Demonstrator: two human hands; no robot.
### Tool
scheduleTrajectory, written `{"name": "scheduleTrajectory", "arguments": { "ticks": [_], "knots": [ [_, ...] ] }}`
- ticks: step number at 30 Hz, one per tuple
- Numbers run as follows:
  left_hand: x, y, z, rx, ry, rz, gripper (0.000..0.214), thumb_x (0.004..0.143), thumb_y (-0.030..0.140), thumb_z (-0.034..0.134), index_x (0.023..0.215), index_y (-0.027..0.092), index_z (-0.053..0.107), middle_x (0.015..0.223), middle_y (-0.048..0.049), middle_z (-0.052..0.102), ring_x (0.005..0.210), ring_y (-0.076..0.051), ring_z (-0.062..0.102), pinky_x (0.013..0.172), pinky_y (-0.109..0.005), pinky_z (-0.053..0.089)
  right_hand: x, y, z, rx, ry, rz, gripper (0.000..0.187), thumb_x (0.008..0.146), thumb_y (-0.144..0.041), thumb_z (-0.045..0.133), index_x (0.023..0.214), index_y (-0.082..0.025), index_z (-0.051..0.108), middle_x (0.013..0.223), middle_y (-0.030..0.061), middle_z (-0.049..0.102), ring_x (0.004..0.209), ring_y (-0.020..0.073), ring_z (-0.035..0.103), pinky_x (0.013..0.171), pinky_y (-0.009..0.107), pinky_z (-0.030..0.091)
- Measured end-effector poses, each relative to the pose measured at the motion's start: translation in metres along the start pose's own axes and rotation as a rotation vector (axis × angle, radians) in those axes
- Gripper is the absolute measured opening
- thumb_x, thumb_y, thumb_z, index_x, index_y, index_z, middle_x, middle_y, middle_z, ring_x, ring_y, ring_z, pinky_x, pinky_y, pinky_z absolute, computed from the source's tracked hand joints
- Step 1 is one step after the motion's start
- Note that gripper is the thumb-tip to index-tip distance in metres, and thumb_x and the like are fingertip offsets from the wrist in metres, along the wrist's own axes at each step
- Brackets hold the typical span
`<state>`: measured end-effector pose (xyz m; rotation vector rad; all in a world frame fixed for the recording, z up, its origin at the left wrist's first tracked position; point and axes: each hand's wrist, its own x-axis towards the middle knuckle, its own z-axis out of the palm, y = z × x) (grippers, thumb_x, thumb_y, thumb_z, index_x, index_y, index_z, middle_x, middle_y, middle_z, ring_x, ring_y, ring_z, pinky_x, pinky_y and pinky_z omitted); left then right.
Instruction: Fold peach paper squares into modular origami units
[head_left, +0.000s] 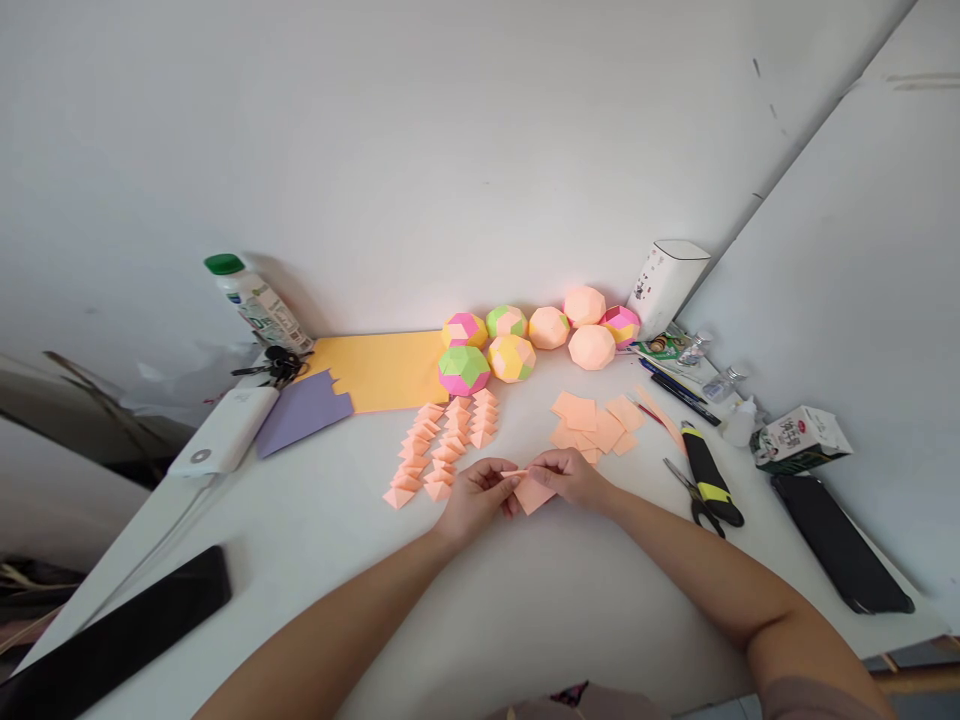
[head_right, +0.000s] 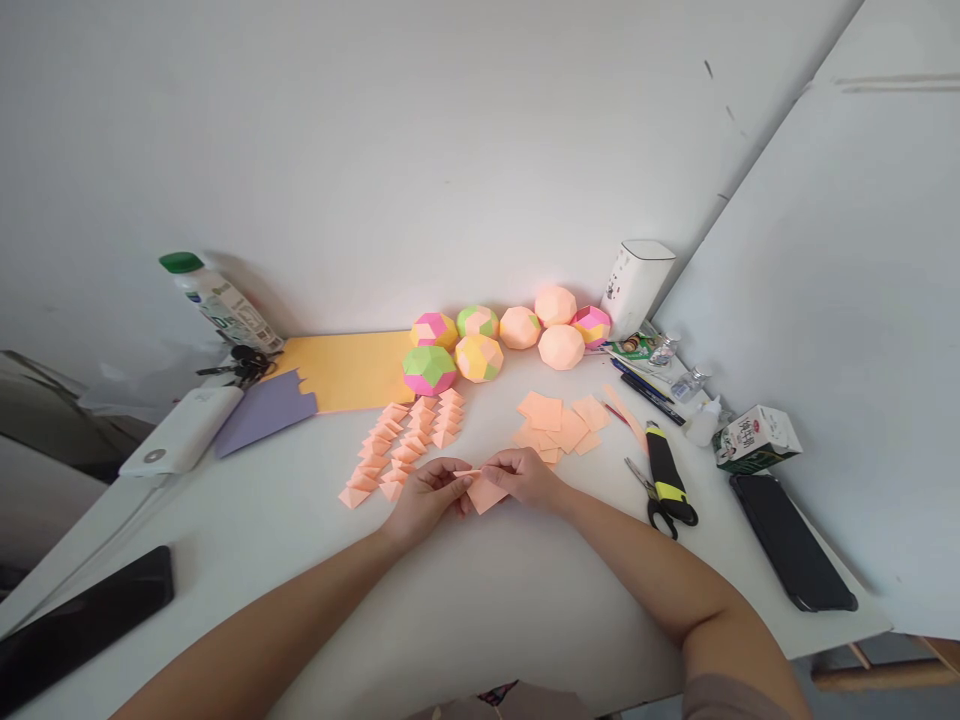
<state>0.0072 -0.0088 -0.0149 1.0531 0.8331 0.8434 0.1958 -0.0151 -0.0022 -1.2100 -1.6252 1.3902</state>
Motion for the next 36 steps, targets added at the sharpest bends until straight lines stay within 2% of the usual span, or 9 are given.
{"name": "scheduleTrajectory", "arguments": {
  "ticks": [17,36],
  "knots": [
    [-0.0021,0.0042,0.0022,0.021,0.022,-0.02,0.031,0.071,0.042,0.069,0.077,0.014,0.057,0.048,0.0009,0.061,0.044,-0.012,0.057,0.044,-0.024,0.047,0.0007,-0.0003,-0.0006,-0.078,0.009,-0.028,0.027,0.082,-0.038,0.055,0.075,-0.014,0.065,0.069,0.0019,0.058,0.064,0.014,0.052,0.058,0.024,0.041],
    [-0.0033,0.0053,0.0012,0.011,0.028,0.012,0.028,0.075,0.04,0.065,0.072,0.017,0.048,0.046,0.0029,0.059,0.04,-0.01,0.052,0.042,-0.022,0.042,0.0015,0.0003,-0.0018,-0.073,0.023,-0.03,0.029,0.082,-0.039,0.054,0.072,-0.014,0.062,0.064,-0.0004,0.051,0.059,0.0115,0.046,0.053,0.022,0.036]
  ]
}}
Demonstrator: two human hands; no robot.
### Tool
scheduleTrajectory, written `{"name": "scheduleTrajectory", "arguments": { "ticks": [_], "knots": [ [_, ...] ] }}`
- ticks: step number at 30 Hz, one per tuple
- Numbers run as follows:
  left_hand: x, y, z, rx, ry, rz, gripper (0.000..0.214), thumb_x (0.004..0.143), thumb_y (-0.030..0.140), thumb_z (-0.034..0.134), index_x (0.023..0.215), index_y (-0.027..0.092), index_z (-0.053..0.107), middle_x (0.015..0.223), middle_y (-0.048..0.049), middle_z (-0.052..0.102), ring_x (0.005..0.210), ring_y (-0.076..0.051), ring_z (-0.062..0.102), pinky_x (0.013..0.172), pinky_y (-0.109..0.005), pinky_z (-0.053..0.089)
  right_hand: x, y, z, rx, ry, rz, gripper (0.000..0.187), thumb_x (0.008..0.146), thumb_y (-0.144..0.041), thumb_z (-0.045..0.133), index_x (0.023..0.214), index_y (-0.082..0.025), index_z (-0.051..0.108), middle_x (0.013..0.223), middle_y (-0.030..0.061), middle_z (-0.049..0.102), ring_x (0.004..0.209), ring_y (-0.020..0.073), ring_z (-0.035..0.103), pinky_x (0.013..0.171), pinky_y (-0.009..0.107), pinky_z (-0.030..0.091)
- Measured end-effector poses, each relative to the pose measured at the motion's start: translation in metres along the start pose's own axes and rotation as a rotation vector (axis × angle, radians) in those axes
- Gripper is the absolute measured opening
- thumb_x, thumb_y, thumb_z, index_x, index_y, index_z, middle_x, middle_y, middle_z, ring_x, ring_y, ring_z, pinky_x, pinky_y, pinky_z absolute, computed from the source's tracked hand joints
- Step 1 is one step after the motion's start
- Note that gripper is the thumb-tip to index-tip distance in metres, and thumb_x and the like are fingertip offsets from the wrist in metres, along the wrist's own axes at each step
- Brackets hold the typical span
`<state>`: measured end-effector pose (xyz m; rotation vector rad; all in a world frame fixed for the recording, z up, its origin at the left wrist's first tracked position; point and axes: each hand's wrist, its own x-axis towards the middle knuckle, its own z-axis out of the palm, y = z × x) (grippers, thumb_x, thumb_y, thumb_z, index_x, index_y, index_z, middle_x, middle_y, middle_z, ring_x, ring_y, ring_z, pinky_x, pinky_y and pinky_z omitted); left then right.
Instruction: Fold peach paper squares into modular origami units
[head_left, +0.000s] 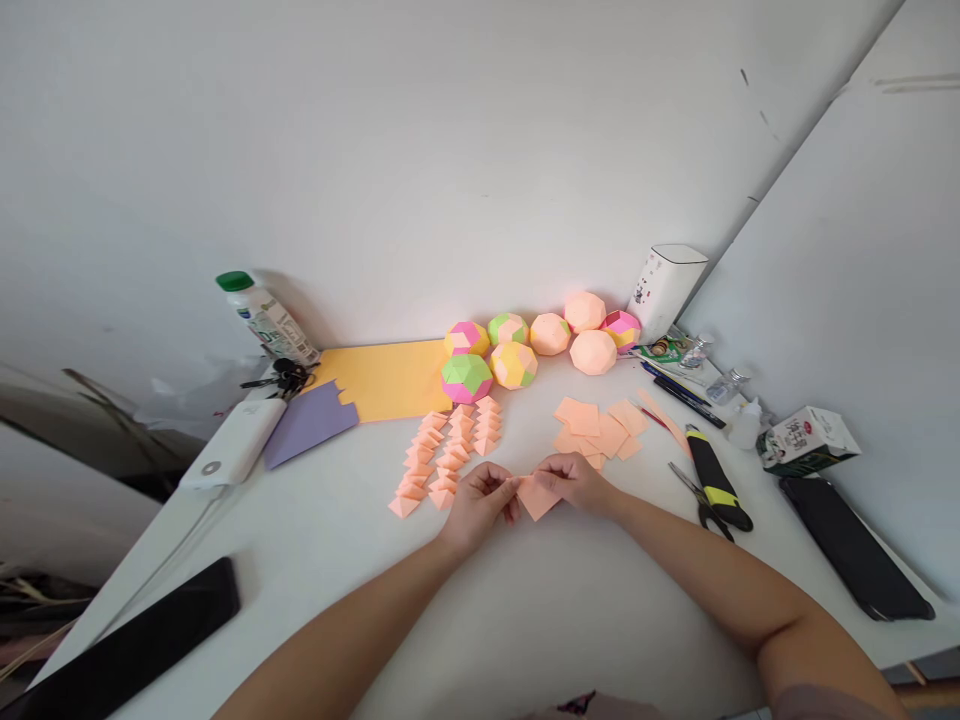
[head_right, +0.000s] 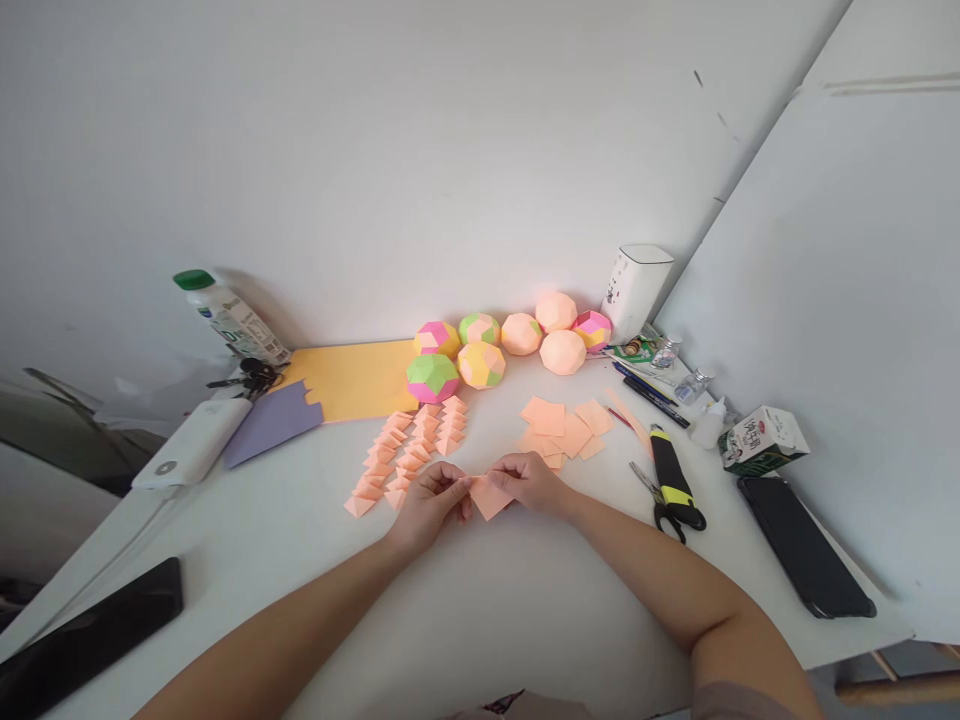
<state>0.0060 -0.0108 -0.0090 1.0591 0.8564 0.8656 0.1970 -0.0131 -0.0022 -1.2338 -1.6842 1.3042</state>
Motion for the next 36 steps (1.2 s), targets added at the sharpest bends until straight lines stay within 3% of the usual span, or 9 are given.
{"name": "scheduleTrajectory", "arguments": {
  "ticks": [8,14,22,28,36],
  "knots": [
    [0.0019,0.0029,-0.001,-0.101,0.099,0.015,0.029,0.074,0.041,0.064,0.071,0.018,0.045,0.053,0.0046,0.057,0.04,-0.008,0.05,0.039,-0.02,0.039,-0.0004,-0.0016,0.0006,0.149,-0.005,0.077,0.028,0.079,-0.042,0.057,0.071,-0.016,0.059,0.056,-0.0024,0.05,0.052,0.0119,0.049,0.049,0.023,0.039],
    [0.0017,0.0022,-0.0013,-0.006,-0.036,0.016,0.029,0.074,0.04,0.065,0.086,0.018,0.05,0.049,0.0064,0.054,0.044,-0.01,0.051,0.046,-0.022,0.042,-0.0003,-0.0018,0.0004,0.112,0.005,0.061,0.025,0.079,-0.039,0.058,0.071,-0.015,0.06,0.056,-0.0026,0.049,0.052,0.0113,0.046,0.049,0.022,0.036],
    [0.0032,-0.0023,-0.0022,0.088,-0.039,-0.019,0.029,0.074,0.042,0.066,0.082,0.016,0.056,0.045,0.006,0.052,0.04,-0.009,0.047,0.043,-0.021,0.037,-0.0013,-0.002,0.0005,0.003,-0.004,0.003,0.026,0.081,-0.038,0.057,0.071,-0.014,0.062,0.061,-0.0016,0.05,0.058,0.0109,0.045,0.052,0.022,0.035],
    [0.0035,-0.0014,-0.0027,0.033,0.013,-0.002,0.025,0.076,0.04,0.064,0.078,0.017,0.055,0.046,0.0055,0.054,0.041,-0.009,0.047,0.045,-0.021,0.038,-0.0019,0.001,0.0038,0.219,-0.04,0.059,0.028,0.079,-0.041,0.061,0.085,-0.014,0.062,0.066,0.0004,0.059,0.057,0.0124,0.055,0.053,0.025,0.046],
    [0.0015,0.0003,-0.0007,0.052,0.011,0.024,0.023,0.078,0.038,0.061,0.074,0.018,0.051,0.05,0.0048,0.054,0.044,-0.009,0.048,0.045,-0.02,0.039,-0.0009,0.0051,0.0044,0.247,0.005,0.072,0.025,0.073,-0.038,0.067,0.075,-0.014,0.062,0.06,-0.0008,0.059,0.052,0.0113,0.055,0.049,0.024,0.047]
  ]
}}
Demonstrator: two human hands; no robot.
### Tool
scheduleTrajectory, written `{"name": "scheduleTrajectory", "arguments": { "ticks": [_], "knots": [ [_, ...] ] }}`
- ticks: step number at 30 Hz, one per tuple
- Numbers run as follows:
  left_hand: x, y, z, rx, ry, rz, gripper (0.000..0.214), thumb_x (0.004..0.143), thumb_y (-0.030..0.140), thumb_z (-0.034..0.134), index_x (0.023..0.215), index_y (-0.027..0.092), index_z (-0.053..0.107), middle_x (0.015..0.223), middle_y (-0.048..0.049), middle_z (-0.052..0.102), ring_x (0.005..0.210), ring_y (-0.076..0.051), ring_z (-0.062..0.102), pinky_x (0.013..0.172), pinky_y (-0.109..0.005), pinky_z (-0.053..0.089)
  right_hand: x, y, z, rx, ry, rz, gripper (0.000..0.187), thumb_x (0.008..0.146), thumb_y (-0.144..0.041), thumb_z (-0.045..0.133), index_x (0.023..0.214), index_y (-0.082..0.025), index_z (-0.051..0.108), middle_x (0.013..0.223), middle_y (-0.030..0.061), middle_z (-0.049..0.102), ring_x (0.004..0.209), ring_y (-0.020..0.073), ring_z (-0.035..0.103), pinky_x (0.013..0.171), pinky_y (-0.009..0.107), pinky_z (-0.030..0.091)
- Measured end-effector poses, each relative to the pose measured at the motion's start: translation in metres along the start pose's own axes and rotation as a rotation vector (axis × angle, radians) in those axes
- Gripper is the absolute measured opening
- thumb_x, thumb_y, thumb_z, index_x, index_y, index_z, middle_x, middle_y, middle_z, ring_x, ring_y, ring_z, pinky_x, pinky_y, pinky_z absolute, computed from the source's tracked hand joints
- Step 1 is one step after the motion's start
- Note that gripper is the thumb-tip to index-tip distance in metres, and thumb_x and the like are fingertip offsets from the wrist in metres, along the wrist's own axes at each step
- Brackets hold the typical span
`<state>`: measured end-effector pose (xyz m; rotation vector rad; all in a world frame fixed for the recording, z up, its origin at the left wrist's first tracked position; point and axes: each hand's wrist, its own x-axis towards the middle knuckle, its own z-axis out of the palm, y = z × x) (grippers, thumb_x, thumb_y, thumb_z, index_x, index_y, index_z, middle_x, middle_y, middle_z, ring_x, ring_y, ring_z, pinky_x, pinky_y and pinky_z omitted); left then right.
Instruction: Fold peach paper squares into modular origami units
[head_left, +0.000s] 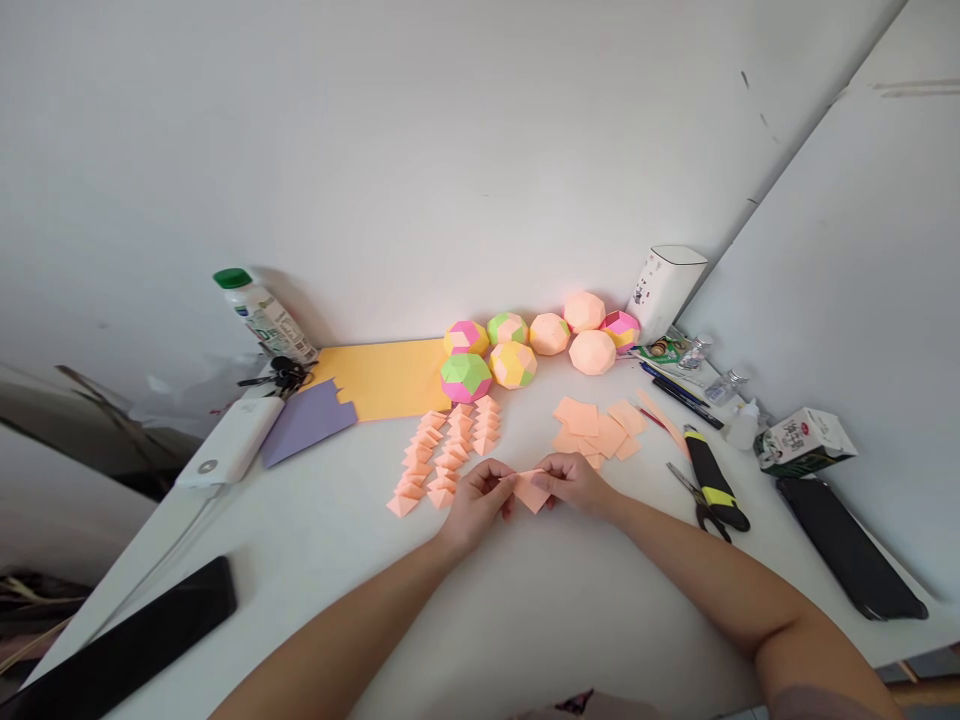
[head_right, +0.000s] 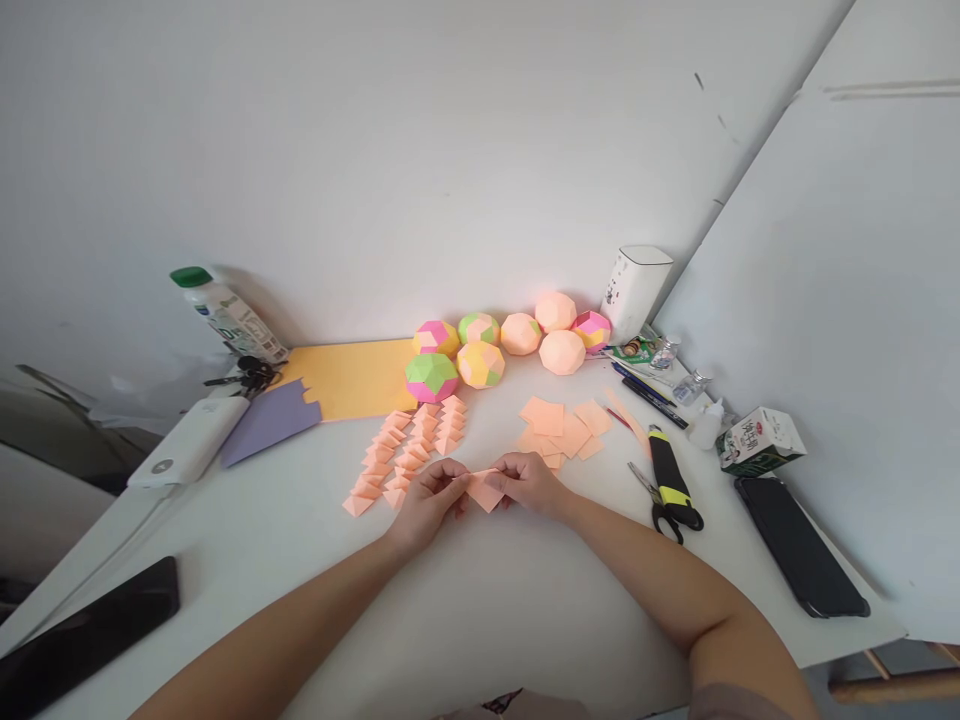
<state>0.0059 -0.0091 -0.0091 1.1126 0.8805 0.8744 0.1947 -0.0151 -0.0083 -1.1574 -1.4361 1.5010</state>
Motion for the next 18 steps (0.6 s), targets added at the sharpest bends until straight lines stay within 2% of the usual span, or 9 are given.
{"name": "scheduleTrajectory", "arguments": {
  "ticks": [9,14,18],
  "knots": [
    [-0.0054,0.0047,0.0024,0.173,-0.018,-0.019,0.03,0.078,0.046,0.058,0.081,0.016,0.061,0.046,0.0068,0.042,0.036,-0.006,0.034,0.036,-0.018,0.025,-0.0011,-0.0045,0.0006,-0.014,-0.015,0.027,0.024,0.074,-0.038,0.067,0.074,-0.014,0.062,0.058,-0.0011,0.059,0.052,0.0118,0.057,0.05,0.024,0.048],
    [-0.007,0.0082,0.0044,0.208,0.01,-0.085,0.031,0.077,0.047,0.058,0.073,0.016,0.055,0.041,0.0078,0.042,0.035,-0.005,0.033,0.036,-0.017,0.024,-0.0036,-0.0046,0.0022,-0.012,-0.019,0.009,0.023,0.074,-0.036,0.067,0.07,-0.015,0.06,0.056,-0.0016,0.057,0.05,0.0124,0.057,0.048,0.023,0.047],
    [-0.0069,0.0089,0.0048,0.234,-0.001,-0.096,0.032,0.078,0.048,0.056,0.07,0.017,0.051,0.04,0.0079,0.043,0.034,-0.005,0.035,0.036,-0.017,0.024,-0.005,-0.0066,0.003,-0.008,-0.009,0.003,0.026,0.076,-0.037,0.064,0.065,-0.015,0.058,0.052,-0.0021,0.054,0.046,0.012,0.054,0.043,0.022,0.041]
  ]
}}
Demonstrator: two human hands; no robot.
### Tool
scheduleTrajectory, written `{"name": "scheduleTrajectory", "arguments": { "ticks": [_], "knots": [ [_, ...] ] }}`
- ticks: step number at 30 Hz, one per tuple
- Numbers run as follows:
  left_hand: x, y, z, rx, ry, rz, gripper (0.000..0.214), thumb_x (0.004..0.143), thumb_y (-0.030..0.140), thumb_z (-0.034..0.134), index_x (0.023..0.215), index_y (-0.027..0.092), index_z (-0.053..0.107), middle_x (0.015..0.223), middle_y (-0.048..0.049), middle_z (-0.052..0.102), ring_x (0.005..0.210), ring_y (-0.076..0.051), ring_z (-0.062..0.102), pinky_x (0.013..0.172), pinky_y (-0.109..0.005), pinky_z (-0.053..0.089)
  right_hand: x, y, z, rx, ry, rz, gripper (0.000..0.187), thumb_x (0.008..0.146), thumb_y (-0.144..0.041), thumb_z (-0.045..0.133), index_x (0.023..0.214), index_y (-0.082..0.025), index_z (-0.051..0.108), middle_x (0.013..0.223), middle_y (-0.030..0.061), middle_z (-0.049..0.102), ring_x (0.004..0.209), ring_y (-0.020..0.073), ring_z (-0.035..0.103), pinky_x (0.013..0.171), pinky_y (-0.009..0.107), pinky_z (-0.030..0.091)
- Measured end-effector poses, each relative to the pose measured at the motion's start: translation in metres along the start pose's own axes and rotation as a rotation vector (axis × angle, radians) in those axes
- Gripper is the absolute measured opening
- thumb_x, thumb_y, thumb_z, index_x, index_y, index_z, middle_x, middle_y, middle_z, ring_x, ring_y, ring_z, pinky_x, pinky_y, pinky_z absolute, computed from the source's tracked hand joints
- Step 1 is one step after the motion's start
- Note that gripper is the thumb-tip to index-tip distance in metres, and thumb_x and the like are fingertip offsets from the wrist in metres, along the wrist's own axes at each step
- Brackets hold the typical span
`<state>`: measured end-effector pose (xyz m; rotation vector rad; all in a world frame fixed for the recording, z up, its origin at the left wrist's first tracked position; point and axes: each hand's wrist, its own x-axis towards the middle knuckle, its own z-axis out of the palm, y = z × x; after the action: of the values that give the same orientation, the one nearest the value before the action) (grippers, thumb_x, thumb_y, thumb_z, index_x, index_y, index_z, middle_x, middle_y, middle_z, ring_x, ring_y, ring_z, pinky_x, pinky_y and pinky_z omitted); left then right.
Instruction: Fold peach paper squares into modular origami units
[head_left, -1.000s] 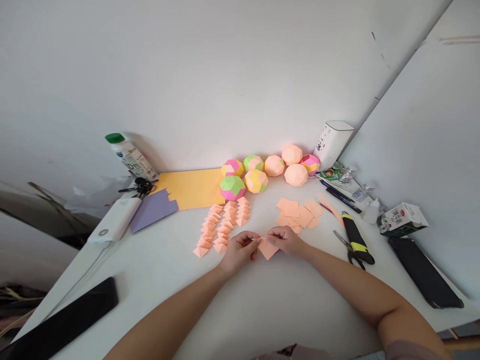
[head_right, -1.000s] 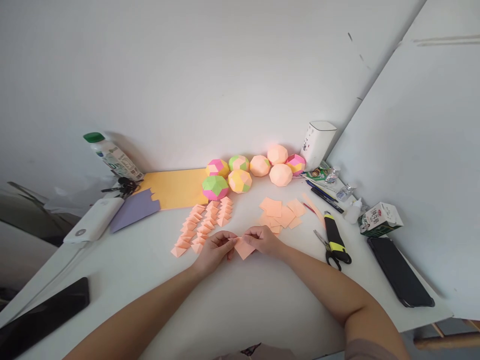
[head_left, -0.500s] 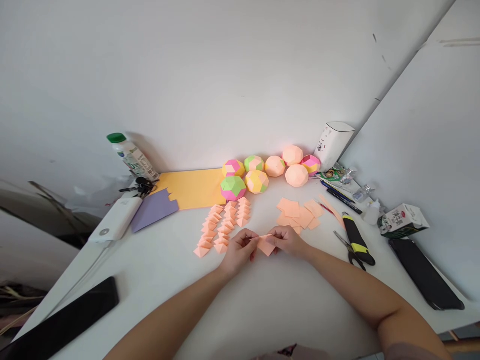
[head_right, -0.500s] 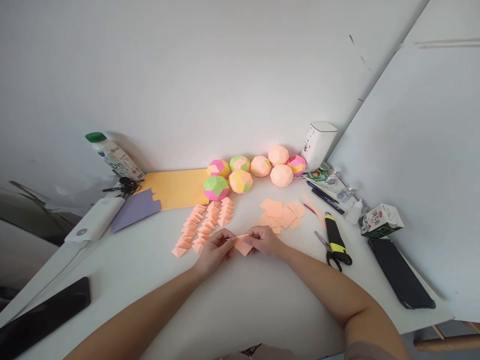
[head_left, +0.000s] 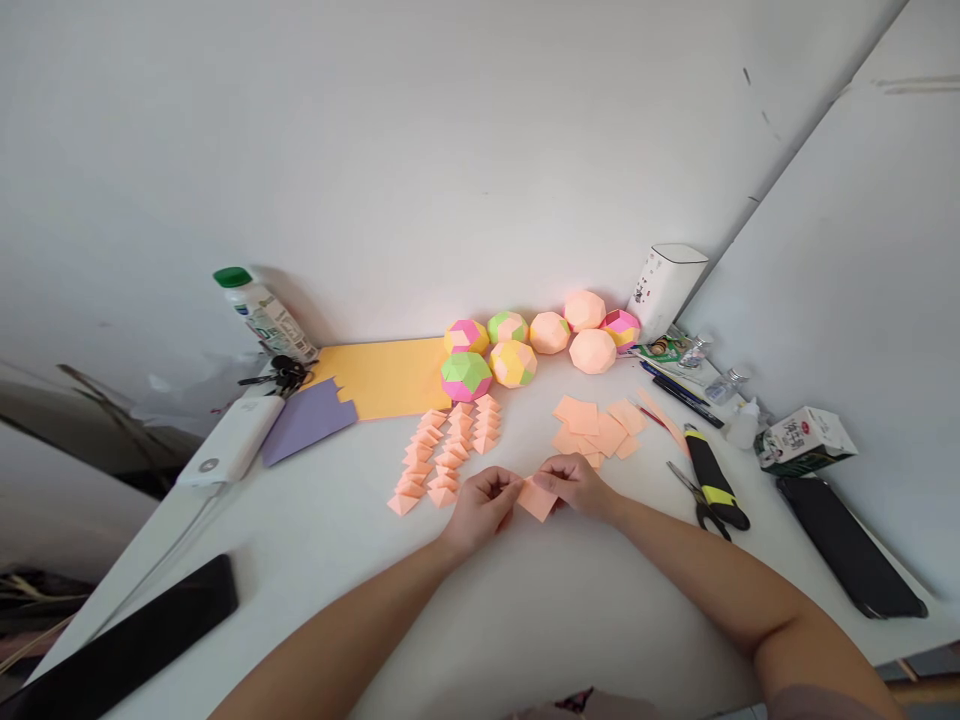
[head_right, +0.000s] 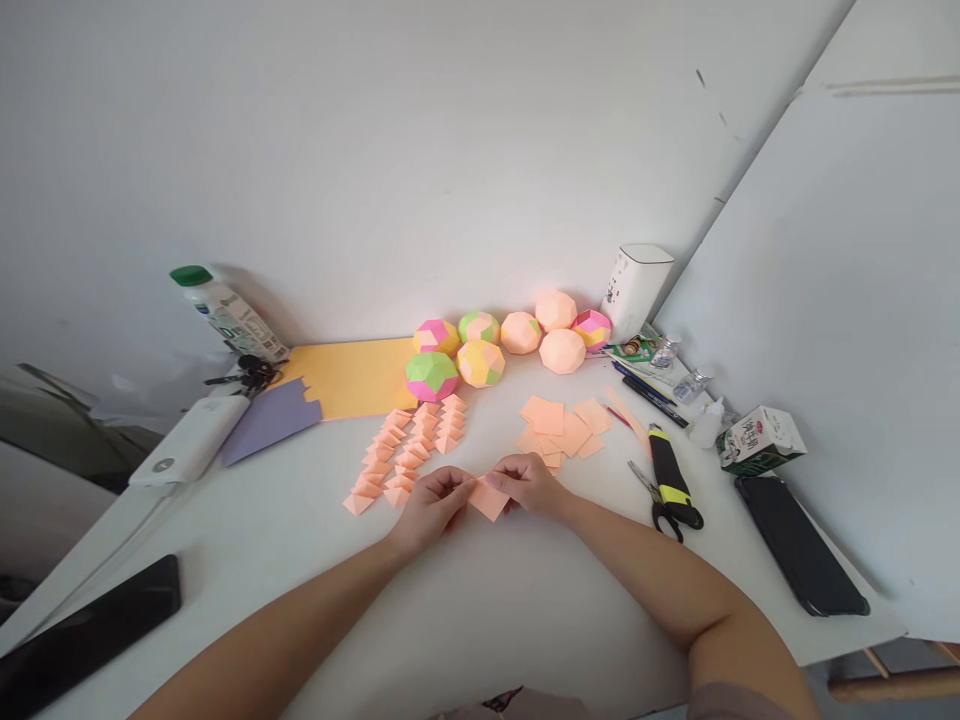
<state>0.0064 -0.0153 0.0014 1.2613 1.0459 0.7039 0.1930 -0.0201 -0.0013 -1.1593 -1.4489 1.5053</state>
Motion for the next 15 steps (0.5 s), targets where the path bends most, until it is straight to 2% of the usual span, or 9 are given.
{"name": "scheduleTrajectory", "arguments": {
  "ticks": [6,11,15],
  "knots": [
    [0.0017,-0.0035,-0.002,-0.018,-0.03,0.015,0.032,0.079,0.048,0.055,0.069,0.018,0.047,0.038,0.0081,0.044,0.033,-0.006,0.034,0.036,-0.017,0.024,0.0003,-0.0016,-0.0001,0.014,-0.009,-0.027,0.029,0.08,-0.039,0.059,0.063,-0.015,0.055,0.054,-0.0031,0.046,0.049,0.0104,0.047,0.048,0.023,0.039],
    [0.0029,-0.0033,-0.0033,-0.031,-0.036,0.02,0.032,0.08,0.047,0.056,0.07,0.018,0.047,0.037,0.008,0.044,0.033,-0.006,0.034,0.037,-0.017,0.023,0.0011,0.0004,0.0028,-0.027,-0.004,-0.068,0.018,0.079,-0.034,0.061,0.079,-0.017,0.054,0.064,-0.0036,0.046,0.055,0.0092,0.042,0.05,0.021,0.036],
    [0.0029,-0.003,-0.0012,-0.016,-0.048,0.021,0.033,0.079,0.048,0.056,0.07,0.018,0.048,0.038,0.0088,0.041,0.033,-0.005,0.033,0.036,-0.016,0.023,0.0017,0.0008,0.0061,-0.137,0.012,-0.124,0.012,0.08,-0.028,0.058,0.077,-0.016,0.057,0.068,-0.002,0.048,0.058,0.0093,0.04,0.053,0.021,0.033]
  ]
}}
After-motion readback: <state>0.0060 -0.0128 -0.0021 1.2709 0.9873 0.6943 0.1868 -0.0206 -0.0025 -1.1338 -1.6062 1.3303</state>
